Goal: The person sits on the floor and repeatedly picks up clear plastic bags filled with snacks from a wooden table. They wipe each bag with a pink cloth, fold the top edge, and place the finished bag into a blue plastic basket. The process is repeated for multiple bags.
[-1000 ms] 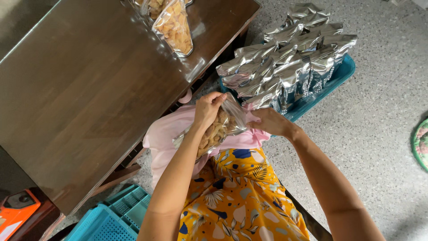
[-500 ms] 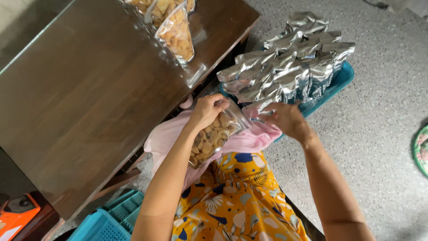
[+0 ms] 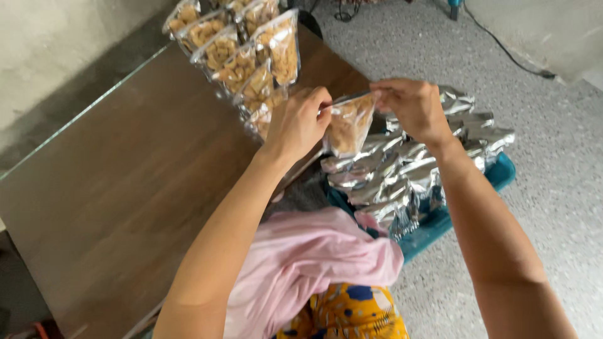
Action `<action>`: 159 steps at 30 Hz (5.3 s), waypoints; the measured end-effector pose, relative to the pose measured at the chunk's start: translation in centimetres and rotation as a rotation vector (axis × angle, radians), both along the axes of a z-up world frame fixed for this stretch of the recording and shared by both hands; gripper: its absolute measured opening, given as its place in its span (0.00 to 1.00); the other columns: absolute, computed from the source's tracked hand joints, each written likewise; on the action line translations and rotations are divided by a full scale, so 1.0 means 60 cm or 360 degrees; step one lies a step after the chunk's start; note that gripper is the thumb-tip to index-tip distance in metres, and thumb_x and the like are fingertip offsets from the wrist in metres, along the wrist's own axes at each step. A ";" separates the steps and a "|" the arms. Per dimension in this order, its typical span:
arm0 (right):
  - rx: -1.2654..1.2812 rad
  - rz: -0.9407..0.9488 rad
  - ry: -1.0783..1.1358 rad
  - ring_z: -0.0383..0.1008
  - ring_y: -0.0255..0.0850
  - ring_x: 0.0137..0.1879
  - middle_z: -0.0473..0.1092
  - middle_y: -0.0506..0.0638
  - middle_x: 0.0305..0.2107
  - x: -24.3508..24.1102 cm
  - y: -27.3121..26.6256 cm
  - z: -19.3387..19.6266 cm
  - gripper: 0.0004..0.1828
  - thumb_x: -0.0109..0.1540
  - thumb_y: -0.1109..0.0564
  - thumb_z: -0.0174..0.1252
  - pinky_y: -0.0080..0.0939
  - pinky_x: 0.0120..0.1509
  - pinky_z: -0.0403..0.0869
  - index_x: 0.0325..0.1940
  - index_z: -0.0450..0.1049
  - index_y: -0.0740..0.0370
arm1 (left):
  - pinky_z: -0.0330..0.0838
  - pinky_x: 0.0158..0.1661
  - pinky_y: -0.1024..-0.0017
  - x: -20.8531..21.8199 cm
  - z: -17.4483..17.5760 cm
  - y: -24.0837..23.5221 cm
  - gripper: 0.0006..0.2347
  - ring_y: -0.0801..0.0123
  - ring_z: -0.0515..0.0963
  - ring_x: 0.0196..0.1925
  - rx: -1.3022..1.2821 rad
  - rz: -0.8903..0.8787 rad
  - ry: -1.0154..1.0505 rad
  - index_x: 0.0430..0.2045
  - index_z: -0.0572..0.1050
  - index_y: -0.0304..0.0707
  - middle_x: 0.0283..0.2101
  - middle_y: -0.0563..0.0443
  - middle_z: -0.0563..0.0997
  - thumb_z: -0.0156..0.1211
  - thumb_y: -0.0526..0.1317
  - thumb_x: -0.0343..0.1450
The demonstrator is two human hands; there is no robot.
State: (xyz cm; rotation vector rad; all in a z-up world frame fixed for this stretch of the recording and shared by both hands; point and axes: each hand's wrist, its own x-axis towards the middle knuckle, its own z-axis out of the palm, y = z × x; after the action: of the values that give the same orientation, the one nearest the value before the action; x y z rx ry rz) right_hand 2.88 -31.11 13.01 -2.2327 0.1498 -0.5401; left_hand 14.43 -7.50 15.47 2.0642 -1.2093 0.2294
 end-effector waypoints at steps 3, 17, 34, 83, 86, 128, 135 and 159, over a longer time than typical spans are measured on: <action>-0.0227 -0.0060 -0.0054 0.83 0.42 0.40 0.80 0.58 0.39 0.119 -0.042 -0.010 0.11 0.67 0.61 0.62 0.38 0.44 0.80 0.53 0.80 0.64 | 0.74 0.42 0.55 0.098 -0.015 -0.056 0.02 0.53 0.81 0.36 0.0233 0.0146 -0.0272 0.31 0.80 0.36 0.35 0.41 0.83 0.63 0.34 0.68; 0.0268 0.0031 -0.0007 0.80 0.35 0.44 0.80 0.53 0.39 0.426 -0.018 -0.182 0.15 0.67 0.65 0.57 0.36 0.51 0.79 0.58 0.77 0.63 | 0.54 0.60 0.46 0.307 -0.116 -0.078 0.05 0.56 0.79 0.43 0.0892 0.0738 -0.0296 0.32 0.84 0.42 0.27 0.43 0.83 0.68 0.38 0.67; 0.0057 -0.0313 0.1645 0.80 0.39 0.40 0.78 0.42 0.47 -0.246 -0.075 -0.522 0.19 0.70 0.56 0.45 0.45 0.40 0.79 0.61 0.75 0.40 | 0.74 0.29 0.62 -0.200 -0.398 -0.119 0.18 0.58 0.83 0.25 0.0805 -0.0164 0.1145 0.33 0.79 0.38 0.27 0.44 0.84 0.47 0.53 0.79; 0.2745 -0.0794 0.0982 0.78 0.53 0.47 0.71 0.60 0.46 -0.454 0.064 -0.409 0.38 0.57 0.33 0.60 0.53 0.40 0.83 0.60 0.69 0.64 | 0.82 0.39 0.48 -0.308 -0.244 0.360 0.18 0.53 0.81 0.48 -0.1089 0.0570 0.3010 0.56 0.69 0.36 0.49 0.44 0.78 0.59 0.42 0.73; 0.2438 -0.0725 0.0368 0.78 0.49 0.54 0.71 0.60 0.55 -0.520 0.060 -0.383 0.35 0.61 0.43 0.64 0.46 0.47 0.84 0.65 0.67 0.65 | 0.83 0.39 0.46 -0.317 -0.255 0.339 0.18 0.54 0.81 0.49 -0.1210 0.0421 0.3006 0.55 0.67 0.38 0.49 0.46 0.78 0.58 0.42 0.71; 0.0427 0.0744 0.0411 0.78 0.44 0.37 0.76 0.52 0.32 -0.361 0.386 -0.192 0.13 0.68 0.49 0.59 0.46 0.39 0.80 0.42 0.78 0.62 | 0.71 0.52 0.66 -0.329 -0.225 0.390 0.05 0.67 0.73 0.49 0.0090 -0.0777 -0.0732 0.31 0.75 0.47 0.45 0.56 0.76 0.67 0.38 0.70; -0.0071 0.0614 0.1073 0.74 0.47 0.36 0.73 0.55 0.32 -0.210 0.391 -0.141 0.27 0.71 0.37 0.42 0.54 0.44 0.76 0.43 0.76 0.59 | 0.74 0.48 0.64 -0.351 -0.220 0.429 0.06 0.62 0.75 0.55 0.0185 -0.0540 -0.0686 0.30 0.74 0.41 0.48 0.53 0.78 0.66 0.34 0.66; 0.1297 0.0483 0.0171 0.75 0.38 0.46 0.69 0.59 0.44 -0.398 0.342 -0.207 0.16 0.70 0.51 0.58 0.41 0.44 0.84 0.55 0.72 0.64 | 0.72 0.32 0.51 -0.388 -0.282 0.315 0.17 0.43 0.81 0.38 -0.0998 0.0536 0.2884 0.55 0.66 0.28 0.42 0.28 0.78 0.52 0.45 0.80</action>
State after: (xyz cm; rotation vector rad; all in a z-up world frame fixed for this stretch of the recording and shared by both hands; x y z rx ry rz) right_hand -20.98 -10.57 0.61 -1.4463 0.0643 -0.1410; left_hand -8.85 11.40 -1.45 1.0649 0.3304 -0.8472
